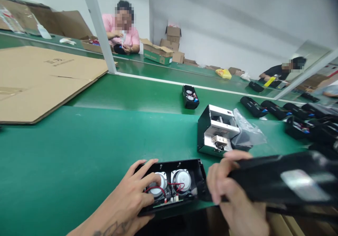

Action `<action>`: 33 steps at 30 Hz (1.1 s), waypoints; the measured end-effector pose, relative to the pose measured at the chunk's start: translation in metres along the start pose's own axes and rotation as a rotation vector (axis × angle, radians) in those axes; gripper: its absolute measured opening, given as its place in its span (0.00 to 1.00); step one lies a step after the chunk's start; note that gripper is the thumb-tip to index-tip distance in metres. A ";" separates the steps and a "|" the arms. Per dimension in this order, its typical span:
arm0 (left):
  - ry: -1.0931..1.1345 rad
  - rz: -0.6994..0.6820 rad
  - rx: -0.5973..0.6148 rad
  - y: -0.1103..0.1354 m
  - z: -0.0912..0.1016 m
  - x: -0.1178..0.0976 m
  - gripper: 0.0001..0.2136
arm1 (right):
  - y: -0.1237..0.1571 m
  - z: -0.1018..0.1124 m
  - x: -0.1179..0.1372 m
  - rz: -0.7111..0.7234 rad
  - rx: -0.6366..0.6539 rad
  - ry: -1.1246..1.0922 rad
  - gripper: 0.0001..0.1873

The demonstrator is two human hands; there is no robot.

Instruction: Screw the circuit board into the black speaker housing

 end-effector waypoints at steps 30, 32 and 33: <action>0.035 -0.003 -0.096 -0.011 -0.006 0.003 0.14 | -0.024 0.064 0.024 -0.148 0.018 0.099 0.21; 0.007 0.006 -0.052 -0.010 -0.004 0.000 0.12 | -0.012 0.049 0.032 -0.135 0.018 0.014 0.22; -0.007 0.010 -0.028 -0.009 -0.003 -0.002 0.12 | -0.008 0.042 0.034 -0.082 0.006 -0.037 0.21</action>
Point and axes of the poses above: each hand's wrist, its own y-axis away from the middle knuckle, its own z-axis out of the back of the hand, x = y × z, the point moved 2 cm from there along -y, towards the middle knuckle, and after that the axes turned 2 degrees about -x, right-handed, at the moved point
